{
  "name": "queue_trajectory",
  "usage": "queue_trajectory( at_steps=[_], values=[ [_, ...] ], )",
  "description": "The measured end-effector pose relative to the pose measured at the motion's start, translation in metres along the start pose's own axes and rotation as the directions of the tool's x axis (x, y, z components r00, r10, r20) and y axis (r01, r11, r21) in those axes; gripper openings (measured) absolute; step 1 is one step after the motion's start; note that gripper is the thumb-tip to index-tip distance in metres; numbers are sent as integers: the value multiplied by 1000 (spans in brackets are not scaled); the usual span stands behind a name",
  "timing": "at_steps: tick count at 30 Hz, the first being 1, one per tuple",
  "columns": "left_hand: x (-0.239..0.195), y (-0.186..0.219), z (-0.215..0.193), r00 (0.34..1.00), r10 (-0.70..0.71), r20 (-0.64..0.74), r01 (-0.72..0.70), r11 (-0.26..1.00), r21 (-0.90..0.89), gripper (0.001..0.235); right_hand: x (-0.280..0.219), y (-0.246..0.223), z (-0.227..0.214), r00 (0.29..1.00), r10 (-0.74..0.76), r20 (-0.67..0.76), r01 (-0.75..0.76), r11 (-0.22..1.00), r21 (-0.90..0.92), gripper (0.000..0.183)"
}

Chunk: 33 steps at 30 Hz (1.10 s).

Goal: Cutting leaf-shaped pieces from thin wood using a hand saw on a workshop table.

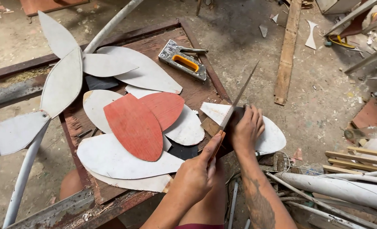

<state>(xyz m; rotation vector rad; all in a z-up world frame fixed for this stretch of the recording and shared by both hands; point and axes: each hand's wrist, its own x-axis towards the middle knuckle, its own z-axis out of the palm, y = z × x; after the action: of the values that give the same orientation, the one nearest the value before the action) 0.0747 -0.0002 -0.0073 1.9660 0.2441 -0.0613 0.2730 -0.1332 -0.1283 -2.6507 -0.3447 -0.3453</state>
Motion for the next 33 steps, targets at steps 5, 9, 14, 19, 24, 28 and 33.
queue_trajectory(
  at_steps=[5,9,14,19,24,28,33],
  values=[
    [-2,5,-2,997,-75,14,75,997,14,68,15,42,41,988,-151,-28,123,889,-442,25],
    [-1,1,-3,1000,-23,15,23,999,42,69,23,48,47,989,-145,31,146,907,-394,60],
    [-27,-7,-3,998,-45,46,39,990,134,76,23,49,45,989,-65,134,121,879,-461,47],
    [-88,-29,-3,983,-178,43,174,981,83,76,24,45,45,991,-67,114,107,910,-401,20],
    [-43,-26,3,994,109,-25,-104,982,155,78,25,62,53,989,-132,64,146,860,-489,20],
    [-50,-16,-8,999,43,22,-43,999,6,77,24,62,51,990,-127,55,138,881,-453,26],
    [-77,-18,-15,985,-173,-24,171,983,-68,70,27,42,38,993,-72,93,104,906,-410,27]
  ],
)
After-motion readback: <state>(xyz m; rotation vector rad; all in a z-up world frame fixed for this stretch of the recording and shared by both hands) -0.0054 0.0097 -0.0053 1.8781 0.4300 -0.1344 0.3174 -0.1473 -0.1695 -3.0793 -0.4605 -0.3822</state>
